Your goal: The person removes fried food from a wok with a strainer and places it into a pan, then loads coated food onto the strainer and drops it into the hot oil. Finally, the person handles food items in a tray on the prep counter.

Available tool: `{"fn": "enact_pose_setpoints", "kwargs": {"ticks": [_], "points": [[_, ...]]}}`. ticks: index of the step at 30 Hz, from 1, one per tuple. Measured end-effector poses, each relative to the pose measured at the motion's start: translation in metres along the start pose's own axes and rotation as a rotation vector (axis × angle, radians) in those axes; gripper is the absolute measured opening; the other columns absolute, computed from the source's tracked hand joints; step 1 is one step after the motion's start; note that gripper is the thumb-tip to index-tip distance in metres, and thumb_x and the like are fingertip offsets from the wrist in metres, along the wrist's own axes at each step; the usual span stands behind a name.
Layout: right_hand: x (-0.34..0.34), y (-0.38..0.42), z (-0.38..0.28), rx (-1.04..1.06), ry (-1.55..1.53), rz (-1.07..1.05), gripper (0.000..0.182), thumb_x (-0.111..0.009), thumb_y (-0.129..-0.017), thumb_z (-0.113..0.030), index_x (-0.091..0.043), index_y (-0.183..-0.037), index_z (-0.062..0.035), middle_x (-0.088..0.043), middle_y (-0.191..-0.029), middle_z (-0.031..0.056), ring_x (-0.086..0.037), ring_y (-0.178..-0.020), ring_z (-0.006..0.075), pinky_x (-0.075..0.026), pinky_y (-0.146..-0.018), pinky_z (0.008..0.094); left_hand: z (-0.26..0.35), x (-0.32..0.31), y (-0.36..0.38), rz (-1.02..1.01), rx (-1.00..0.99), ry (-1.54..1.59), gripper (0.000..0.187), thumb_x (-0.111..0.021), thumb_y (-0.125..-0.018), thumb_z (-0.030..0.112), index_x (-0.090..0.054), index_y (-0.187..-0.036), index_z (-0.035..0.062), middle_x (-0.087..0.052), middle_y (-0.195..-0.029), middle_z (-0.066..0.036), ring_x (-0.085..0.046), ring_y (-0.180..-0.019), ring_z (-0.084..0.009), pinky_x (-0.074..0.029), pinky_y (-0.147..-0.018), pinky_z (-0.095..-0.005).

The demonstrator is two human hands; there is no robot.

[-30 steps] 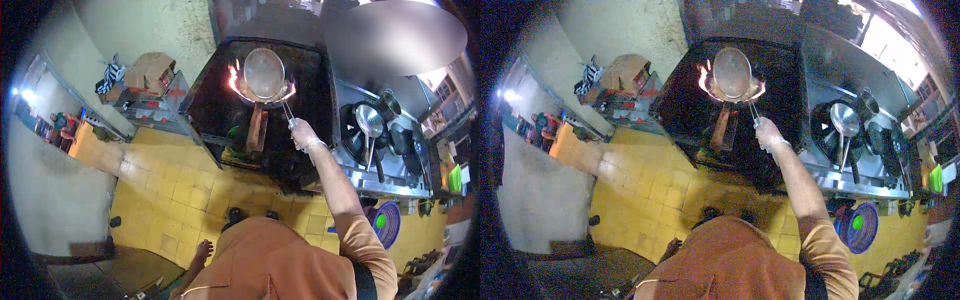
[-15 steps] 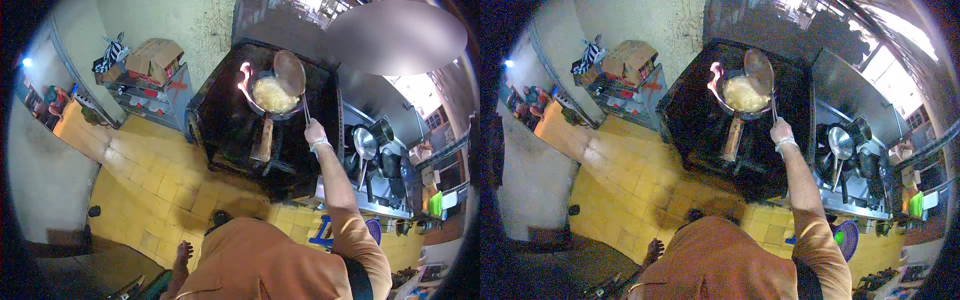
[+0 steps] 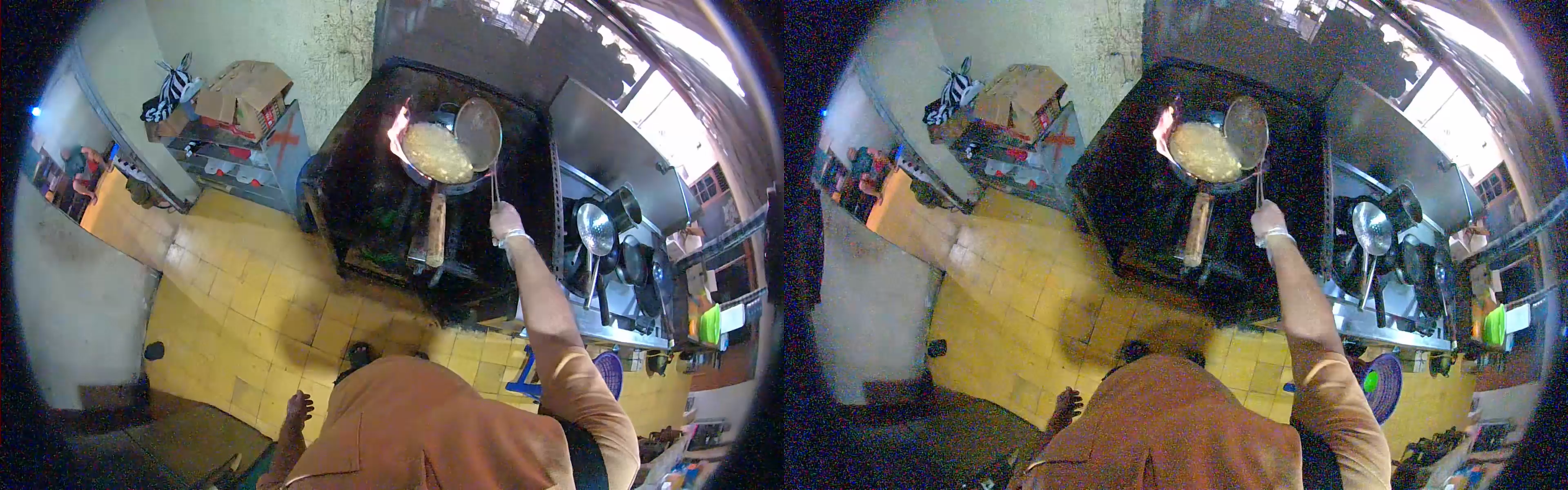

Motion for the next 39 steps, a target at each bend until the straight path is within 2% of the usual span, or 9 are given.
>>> {"fn": "enact_pose_setpoints", "kwargs": {"ticks": [1,8,14,16,23,26,28,34,39], "points": [[-0.005,0.0,0.001,0.086,0.052,0.077,0.017,-0.043,-0.086,-0.015,-0.054,-0.087,-0.0012,-0.054,-0.059,0.0115,-0.054,-0.046,0.0226,-0.042,-0.044,0.0361,-0.002,0.002,-0.001,0.013,0.022,-0.023,0.044,-0.037,-0.09,0.047,-0.055,-0.102,0.0095,-0.059,-0.08,-0.007,-0.055,-0.065,-0.0191,-0.041,-0.053,-0.0347],[0.016,0.037,-0.034,-0.067,-0.252,-0.187,0.012,-0.042,-0.087,-0.012,-0.05,-0.086,-0.0027,-0.048,-0.057,0.0042,-0.049,-0.047,0.0155,-0.039,-0.042,0.0318,0.0,0.0,-0.01,0.004,0.017,-0.037,0.046,-0.036,-0.09,0.049,-0.055,-0.102,0.0089,-0.059,-0.083,-0.007,-0.056,-0.067,-0.0201,-0.042,-0.055,-0.0369],[0.037,0.056,-0.031,0.143,-0.03,-0.101,0.011,-0.042,-0.087,-0.013,-0.048,-0.084,-0.0037,-0.047,-0.056,0.0083,-0.05,-0.041,0.019,-0.043,-0.042,0.0361,0.007,-0.009,-0.011,-0.013,-0.005,-0.037,0.045,-0.038,-0.09,0.049,-0.054,-0.102,0.0089,-0.059,-0.083,-0.006,-0.056,-0.068,-0.0191,-0.041,-0.054,-0.0354],[0.05,0.065,-0.039,0.074,0.034,-0.163,0.021,-0.045,-0.087,-0.019,-0.052,-0.094,-0.0004,-0.059,-0.088,0.0236,-0.057,-0.083,0.0417,-0.045,-0.075,0.0467,0.009,-0.01,-0.013,-0.038,-0.03,-0.032,0.045,-0.038,-0.09,0.049,-0.054,-0.101,0.0089,-0.059,-0.084,-0.006,-0.056,-0.068,-0.0191,-0.042,-0.055,-0.0356],[0.062,0.075,-0.035,0.097,0.074,-0.055,0.019,-0.046,-0.086,-0.017,-0.053,-0.092,-0.0014,-0.059,-0.086,0.0235,-0.056,-0.084,0.042,-0.045,-0.074,0.0461,0.011,-0.011,-0.021,-0.013,-0.016,-0.064,0.048,-0.036,-0.09,0.051,-0.054,-0.102,0.0078,-0.06,-0.086,-0.008,-0.056,-0.068,-0.0199,-0.042,-0.056,-0.0373],[0.059,0.082,-0.047,0.17,-0.071,0.0,0.012,-0.044,-0.087,-0.011,-0.05,-0.087,-0.001,-0.051,-0.062,0.016,-0.052,-0.045,0.0264,-0.044,-0.048,0.0388,0.011,-0.013,-0.019,-0.018,-0.017,-0.064,0.048,-0.036,-0.09,0.05,-0.054,-0.102,0.008,-0.06,-0.085,-0.009,-0.056,-0.068,-0.02,-0.042,-0.056,-0.0381],[0.059,0.077,-0.044,0.043,-0.119,-0.109,0.015,-0.045,-0.087,-0.014,-0.05,-0.088,0.0,-0.054,-0.066,0.0195,-0.055,-0.05,0.0323,-0.046,-0.054,0.0412,0.012,-0.014,-0.015,-0.075,0.023,-0.047,0.047,-0.036,-0.09,0.051,-0.054,-0.102,0.0089,-0.06,-0.084,-0.008,-0.056,-0.068,-0.0202,-0.042,-0.056,-0.0388],[0.033,0.035,-0.024,0.261,0.238,0.156,0.018,-0.047,-0.086,-0.017,-0.051,-0.088,-0.0003,-0.058,-0.073,0.0224,-0.06,-0.061,0.0362,-0.047,-0.062,0.0441,0.009,-0.007,-0.024,-0.036,0.013,-0.03,0.047,-0.035,-0.09,0.051,-0.054,-0.101,0.0093,-0.059,-0.083,-0.008,-0.055,-0.066,-0.0202,-0.042,-0.055,-0.0383],[0.023,0.026,-0.04,0.052,-0.016,0.01,0.02,-0.047,-0.086,-0.018,-0.054,-0.092,-0.0006,-0.059,-0.082,0.0234,-0.058,-0.078,0.0399,-0.047,-0.067,0.0455,0.012,0.003,-0.03,-0.04,-0.003,-0.025,0.046,-0.036,-0.09,0.05,-0.054,-0.101,0.0088,-0.059,-0.081,-0.007,-0.055,-0.064,-0.0193,-0.041,-0.053,-0.0361]]}}
Point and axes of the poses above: each hand's wrist, its own y-axis away from the middle knuckle, its own x-axis out of the back of the hand, z = x × y, the point moved 3 cm from there along -y, towards the middle knuckle
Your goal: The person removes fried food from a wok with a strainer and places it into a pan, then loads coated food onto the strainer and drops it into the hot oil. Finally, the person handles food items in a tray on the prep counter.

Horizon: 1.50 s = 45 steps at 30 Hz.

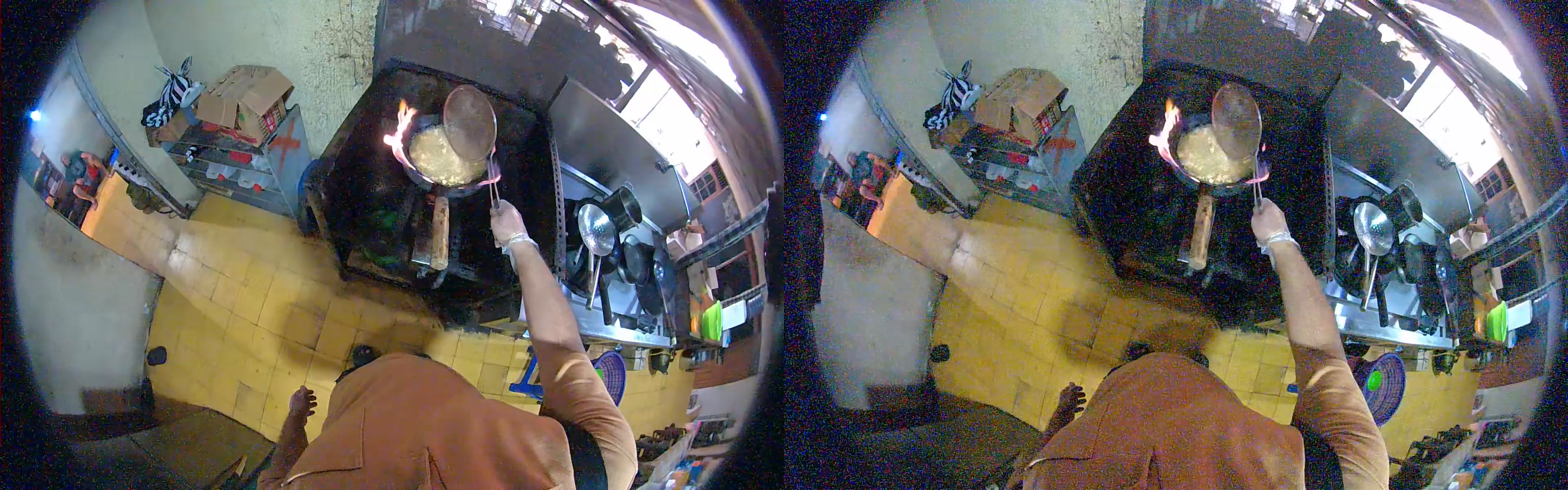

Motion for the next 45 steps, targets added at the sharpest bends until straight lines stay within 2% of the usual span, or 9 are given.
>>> {"fn": "enact_pose_setpoints", "kwargs": {"ticks": [4,7,16,19,27,29,37,39,45], "points": [[-0.014,-0.017,0.0,0.22,0.281,0.058,0.022,-0.047,-0.086,-0.019,-0.056,-0.091,0.0,-0.059,-0.082,0.0239,-0.058,-0.079,0.0398,-0.046,-0.071,0.0461,0.006,0.008,0.002,-0.035,-0.002,0.004,0.046,-0.037,-0.089,0.05,-0.054,-0.1,0.0084,-0.058,-0.079,-0.006,-0.055,-0.064,-0.0186,-0.04,-0.052,-0.0349],[-0.006,-0.022,-0.006,-0.039,0.175,0.003,0.022,-0.048,-0.085,-0.019,-0.057,-0.092,-0.0009,-0.06,-0.089,0.0243,-0.055,-0.089,0.0416,-0.044,-0.078,0.0462,0.01,0.016,-0.003,-0.066,-0.004,0.026,0.046,-0.037,-0.09,0.049,-0.054,-0.101,0.0084,-0.058,-0.079,-0.007,-0.054,-0.064,-0.0188,-0.04,-0.053,-0.0352],[-0.002,-0.024,-0.013,-0.009,0.287,0.059,0.022,-0.044,-0.084,-0.016,-0.057,-0.093,-0.0011,-0.059,-0.095,0.0239,-0.055,-0.093,0.0408,-0.044,-0.081,0.0456,0.014,0.043,-0.012,0.0,-0.006,-0.014,0.052,-0.036,-0.089,0.054,-0.053,-0.107,0.008,-0.059,-0.09,-0.009,-0.055,-0.07,-0.0209,-0.041,-0.056,-0.0371],[0.018,-0.009,-0.016,0.036,0.284,-0.069,0.021,-0.045,-0.084,-0.016,-0.057,-0.092,-0.0004,-0.059,-0.094,0.0246,-0.055,-0.092,0.0412,-0.044,-0.08,0.0461,0.015,0.027,-0.009,0.071,0.016,0.054,0.052,-0.034,-0.09,0.052,-0.052,-0.11,0.0075,-0.06,-0.092,-0.01,-0.055,-0.07,-0.0219,-0.042,-0.058,-0.0385],[0.026,-0.026,0.02,0.038,0.204,0.123,0.019,-0.048,-0.084,-0.016,-0.056,-0.091,-0.0014,-0.059,-0.089,0.0248,-0.057,-0.089,0.0405,-0.046,-0.074,0.0451,0.023,-0.038,-0.017,0.008,0.021,-0.084,0.048,-0.035,-0.089,0.049,-0.053,-0.104,0.0068,-0.06,-0.091,-0.011,-0.059,-0.078,-0.0233,-0.044,-0.059,-0.0397],[0.022,-0.026,0.016,0.042,0.237,-0.025,0.022,-0.044,-0.083,-0.015,-0.057,-0.094,-0.0009,-0.059,-0.094,0.0252,-0.056,-0.092,0.0409,-0.045,-0.082,0.0468,0.038,-0.053,-0.015,-0.065,-0.004,-0.033,0.047,-0.036,-0.088,0.048,-0.054,-0.104,0.0073,-0.06,-0.09,-0.01,-0.059,-0.076,-0.0229,-0.044,-0.058,-0.0393],[0.025,0.003,0.03,-0.039,-0.023,-0.178,0.016,-0.048,-0.084,-0.015,-0.051,-0.083,0.0005,-0.057,-0.072,0.0206,-0.056,-0.071,0.0394,-0.045,-0.065,0.0436,0.046,-0.07,-0.015,0.004,-0.056,-0.007,0.046,-0.04,-0.088,0.052,-0.053,-0.101,0.0099,-0.057,-0.083,-0.005,-0.055,-0.068,-0.0186,-0.043,-0.059,-0.0379],[0.026,0.005,0.036,0.179,0.079,-0.071,0.013,-0.048,-0.084,-0.013,-0.049,-0.081,0.0,-0.054,-0.066,0.0178,-0.055,-0.065,0.0366,-0.044,-0.061,0.0418,0.036,-0.067,-0.015,-0.016,-0.045,-0.001,0.048,-0.04,-0.087,0.053,-0.053,-0.101,0.0097,-0.058,-0.085,-0.006,-0.055,-0.069,-0.0192,-0.043,-0.059,-0.0384],[0.046,0.02,0.021,0.122,0.083,-0.087,0.016,-0.048,-0.083,-0.014,-0.054,-0.09,-0.0004,-0.059,-0.085,0.0248,-0.056,-0.084,0.0428,-0.045,-0.073,0.047,0.021,-0.06,-0.01,-0.042,0.056,-0.017,0.052,-0.04,-0.086,0.055,-0.053,-0.103,0.0081,-0.06,-0.094,-0.011,-0.058,-0.074,-0.0224,-0.043,-0.06,-0.0399]]}}
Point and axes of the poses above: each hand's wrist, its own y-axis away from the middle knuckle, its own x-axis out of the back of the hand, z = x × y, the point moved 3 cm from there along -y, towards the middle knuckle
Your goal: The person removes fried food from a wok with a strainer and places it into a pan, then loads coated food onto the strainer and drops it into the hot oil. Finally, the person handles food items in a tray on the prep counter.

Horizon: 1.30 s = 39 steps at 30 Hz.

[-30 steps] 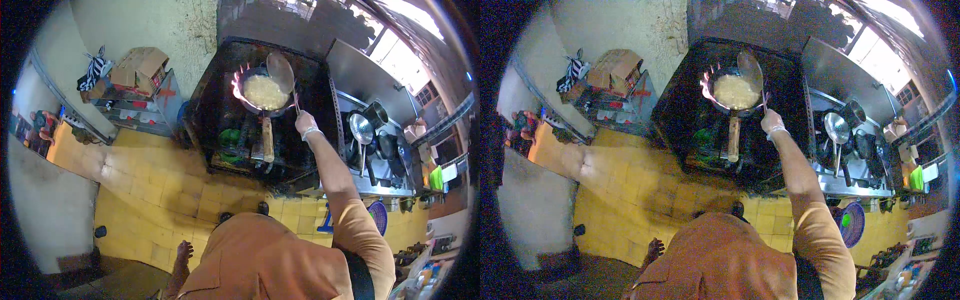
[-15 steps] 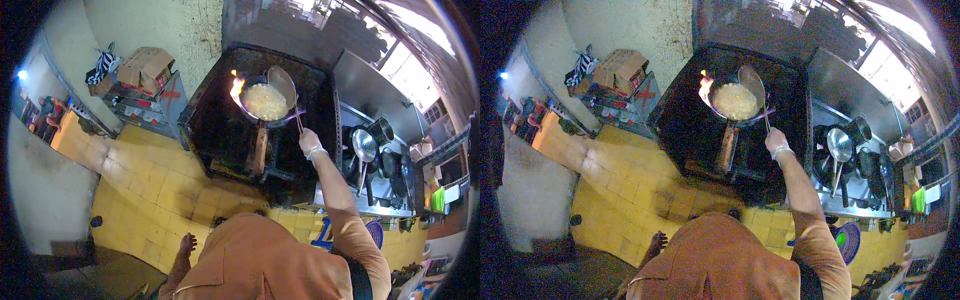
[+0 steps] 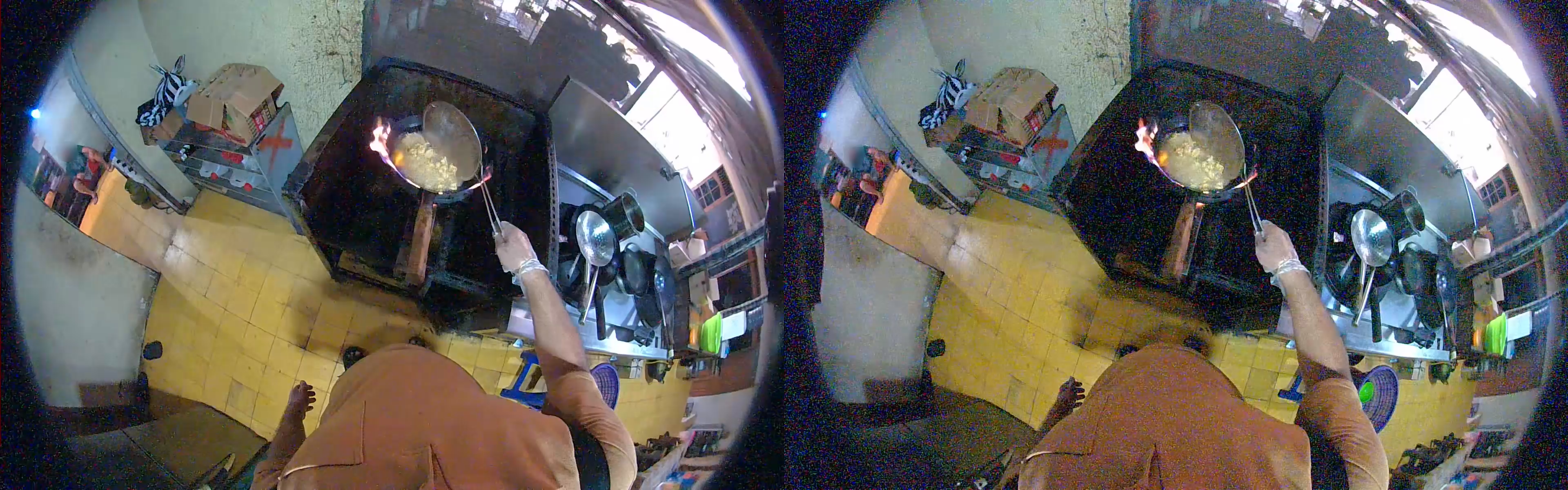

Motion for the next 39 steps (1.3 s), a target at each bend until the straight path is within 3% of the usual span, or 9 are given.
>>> {"fn": "enact_pose_setpoints", "kwargs": {"ticks": [4,10,12,13,14,17,34,36,39], "points": [[0.024,-0.005,-0.006,-0.168,-0.041,-0.076,0.018,-0.048,-0.083,-0.015,-0.054,-0.091,-0.0004,-0.059,-0.088,0.0255,-0.056,-0.087,0.0416,-0.044,-0.074,0.0464,0.005,0.002,0.006,0.069,-0.041,-0.001,0.048,-0.042,-0.086,0.054,-0.053,-0.099,0.0091,-0.059,-0.087,-0.009,-0.057,-0.071,-0.0223,-0.043,-0.058,-0.0389],[0.001,-0.054,0.013,-0.149,0.18,0.097,0.019,-0.045,-0.082,-0.013,-0.056,-0.091,0.0006,-0.059,-0.093,0.0261,-0.056,-0.091,0.0415,-0.046,-0.08,0.0465,0.02,0.001,0.004,0.008,-0.095,0.057,0.044,-0.043,-0.087,0.053,-0.054,-0.097,0.0112,-0.058,-0.08,-0.006,-0.057,-0.066,-0.0205,-0.041,-0.054,-0.037],[-0.021,-0.074,0.031,-0.026,0.283,0.043,0.02,-0.041,-0.083,-0.012,-0.057,-0.087,0.0004,-0.059,-0.087,0.0277,-0.06,-0.082,0.0393,-0.049,-0.07,0.0434,0.024,0.001,0.002,-0.001,-0.104,0.08,0.044,-0.043,-0.087,0.053,-0.054,-0.098,0.0115,-0.058,-0.081,-0.006,-0.056,-0.066,-0.0201,-0.041,-0.053,-0.0366],[-0.028,-0.075,0.029,-0.146,0.055,-0.101,0.018,-0.042,-0.083,-0.013,-0.055,-0.079,-0.0015,-0.059,-0.07,0.0242,-0.06,-0.058,0.0341,-0.048,-0.052,0.0426,0.025,0.001,0.002,0.008,-0.126,0.066,0.044,-0.043,-0.087,0.052,-0.054,-0.098,0.0114,-0.058,-0.081,-0.006,-0.057,-0.066,-0.0201,-0.041,-0.054,-0.0363],[-0.027,-0.074,0.025,-0.139,0.054,-0.098,0.018,-0.042,-0.083,-0.013,-0.055,-0.079,-0.0015,-0.059,-0.07,0.0242,-0.06,-0.058,0.0341,-0.048,-0.052,0.0426,0.024,0.001,0.001,0.017,-0.147,0.053,0.044,-0.042,-0.087,0.052,-0.054,-0.099,0.0112,-0.058,-0.082,-0.006,-0.057,-0.066,-0.0201,-0.041,-0.054,-0.036],[-0.02,-0.048,0.0,-0.59,-0.704,-0.343,0.015,-0.042,-0.085,-0.013,-0.049,-0.073,-0.0063,-0.042,-0.049,0.0023,-0.039,-0.034,0.0151,-0.031,-0.031,0.032,0.014,0.003,-0.004,0.033,-0.088,0.061,0.046,-0.04,-0.088,0.051,-0.054,-0.102,0.0097,-0.059,-0.083,-0.007,-0.057,-0.067,-0.0203,-0.042,-0.054,-0.0353],[-0.047,-0.031,-0.021,-0.643,-1.091,-0.56,0.018,-0.04,-0.088,-0.016,-0.049,-0.073,-0.0091,-0.04,-0.049,-0.0021,-0.036,-0.035,0.0092,-0.03,-0.031,0.0258,-0.012,0.018,0.0,-0.008,-0.055,0.045,0.052,-0.038,-0.087,0.053,-0.053,-0.106,0.0074,-0.058,-0.087,-0.008,-0.057,-0.075,-0.0232,-0.043,-0.059,-0.0402],[-0.059,-0.039,-0.005,-0.672,-1.218,-0.473,0.015,-0.043,-0.087,-0.015,-0.049,-0.073,-0.0102,-0.04,-0.05,-0.0021,-0.036,-0.035,0.0098,-0.031,-0.031,0.0264,-0.005,0.015,0.006,-0.073,-0.152,0.035,0.052,-0.037,-0.088,0.053,-0.053,-0.107,0.007,-0.058,-0.091,-0.009,-0.057,-0.078,-0.0233,-0.043,-0.061,-0.0397],[-0.067,-0.025,-0.027,-0.622,-1.209,-0.444,0.01,-0.043,-0.084,-0.014,-0.048,-0.075,-0.0119,-0.039,-0.049,-0.0034,-0.034,-0.034,0.0102,-0.031,-0.032,0.026,0.002,0.01,0.005,0.021,-0.07,-0.034,0.051,-0.036,-0.089,0.053,-0.053,-0.108,0.008,-0.059,-0.094,-0.01,-0.057,-0.079,-0.0234,-0.043,-0.062,-0.0391]]}}
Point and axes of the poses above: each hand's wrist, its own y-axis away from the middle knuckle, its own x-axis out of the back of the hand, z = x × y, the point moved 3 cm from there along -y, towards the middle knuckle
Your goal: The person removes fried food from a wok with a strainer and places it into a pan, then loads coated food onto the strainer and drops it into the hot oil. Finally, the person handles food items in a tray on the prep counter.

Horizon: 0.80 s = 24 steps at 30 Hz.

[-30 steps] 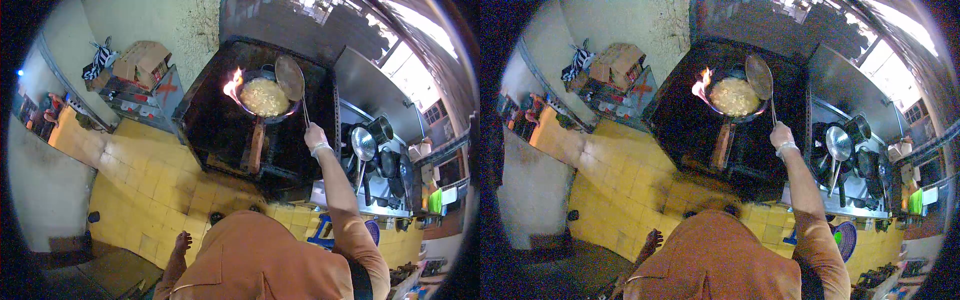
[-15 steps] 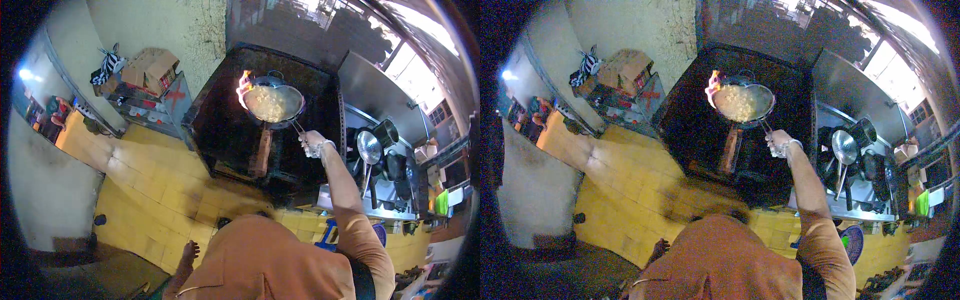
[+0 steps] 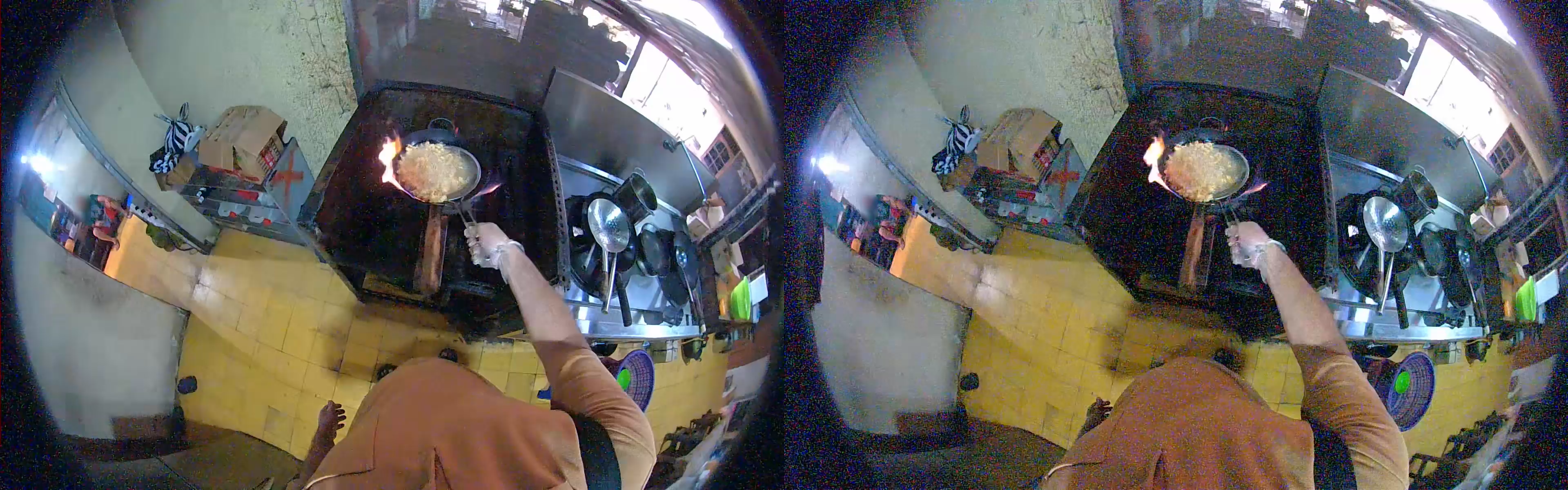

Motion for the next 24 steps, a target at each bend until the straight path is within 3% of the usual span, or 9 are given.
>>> {"fn": "enact_pose_setpoints", "kwargs": {"ticks": [7,9,11,12,16,22,23,24], "points": [[0.009,-0.02,0.02,0.083,-0.023,-0.071,0.011,-0.045,-0.086,-0.016,-0.046,-0.076,-0.0128,-0.041,-0.05,-0.0035,-0.037,-0.035,0.0095,-0.029,-0.032,0.0256,0.011,-0.003,0.018,0.025,-0.032,-0.087,0.049,-0.034,-0.09,0.05,-0.053,-0.107,0.0086,-0.06,-0.093,-0.009,-0.058,-0.077,-0.0241,-0.043,-0.063,-0.0404],[0.005,-0.007,0.021,0.042,-0.193,-0.124,0.011,-0.045,-0.087,-0.014,-0.047,-0.076,-0.0136,-0.041,-0.051,-0.0034,-0.037,-0.035,0.0086,-0.03,-0.032,0.0237,0.011,-0.003,0.023,0.031,-0.021,-0.113,0.05,-0.034,-0.089,0.051,-0.053,-0.109,0.0087,-0.06,-0.095,-0.01,-0.058,-0.079,-0.0254,-0.043,-0.065,-0.0426],[0.008,-0.002,0.026,0.06,-0.176,-0.148,0.011,-0.047,-0.088,-0.015,-0.047,-0.077,-0.0143,-0.042,-0.051,-0.0036,-0.037,-0.035,0.008,-0.031,-0.032,0.0224,0.004,-0.003,0.026,0.034,0.023,0.008,0.053,-0.033,-0.089,0.053,-0.052,-0.111,0.0089,-0.061,-0.098,-0.012,-0.059,-0.082,-0.027,-0.044,-0.066,-0.0445],[0.008,0.001,0.028,0.08,-0.196,-0.141,0.011,-0.048,-0.088,-0.016,-0.047,-0.077,-0.0144,-0.042,-0.052,-0.0037,-0.037,-0.035,0.008,-0.031,-0.032,0.0225,0.003,-0.003,0.03,0.011,-0.122,-0.153,0.055,-0.033,-0.089,0.055,-0.051,-0.113,0.0089,-0.06,-0.099,-0.013,-0.059,-0.083,-0.0279,-0.045,-0.067,-0.0454],[0.004,0.006,0.043,0.095,-0.303,-0.155,0.011,-0.05,-0.088,-0.019,-0.048,-0.078,-0.0145,-0.043,-0.052,-0.0037,-0.038,-0.036,0.0077,-0.032,-0.032,0.0226,0.001,0.002,0.024,-0.007,-0.032,-0.218,0.057,-0.034,-0.089,0.056,-0.051,-0.114,0.0084,-0.06,-0.098,-0.013,-0.059,-0.081,-0.0271,-0.045,-0.064,-0.0436],[-0.007,0.012,0.052,0.163,-0.353,-0.135,0.009,-0.051,-0.087,-0.017,-0.045,-0.081,-0.0175,-0.041,-0.054,-0.0044,-0.037,-0.038,0.0086,-0.03,-0.032,0.0232,-0.002,0.0,0.019,0.02,-0.082,-0.252,0.056,-0.036,-0.089,0.055,-0.052,-0.112,0.0063,-0.06,-0.094,-0.011,-0.058,-0.076,-0.0252,-0.045,-0.063,-0.0418],[-0.014,0.009,0.057,0.163,-0.356,-0.176,0.008,-0.051,-0.087,-0.017,-0.045,-0.081,-0.017,-0.041,-0.054,-0.0044,-0.038,-0.039,0.009,-0.03,-0.032,0.0232,-0.002,0.0,0.017,0.026,-0.065,-0.175,0.056,-0.036,-0.088,0.055,-0.052,-0.111,0.006,-0.06,-0.094,-0.011,-0.058,-0.076,-0.0246,-0.045,-0.063,-0.0414],[-0.014,0.002,0.061,0.177,-0.255,-0.089,0.008,-0.051,-0.087,-0.016,-0.045,-0.081,-0.0164,-0.04,-0.053,-0.004,-0.038,-0.039,0.0102,-0.032,-0.033,0.0248,-0.001,0.001,0.016,0.033,-0.05,-0.098,0.056,-0.037,-0.088,0.055,-0.053,-0.109,0.0057,-0.06,-0.095,-0.011,-0.058,-0.076,-0.024,-0.045,-0.063,-0.0411]]}}
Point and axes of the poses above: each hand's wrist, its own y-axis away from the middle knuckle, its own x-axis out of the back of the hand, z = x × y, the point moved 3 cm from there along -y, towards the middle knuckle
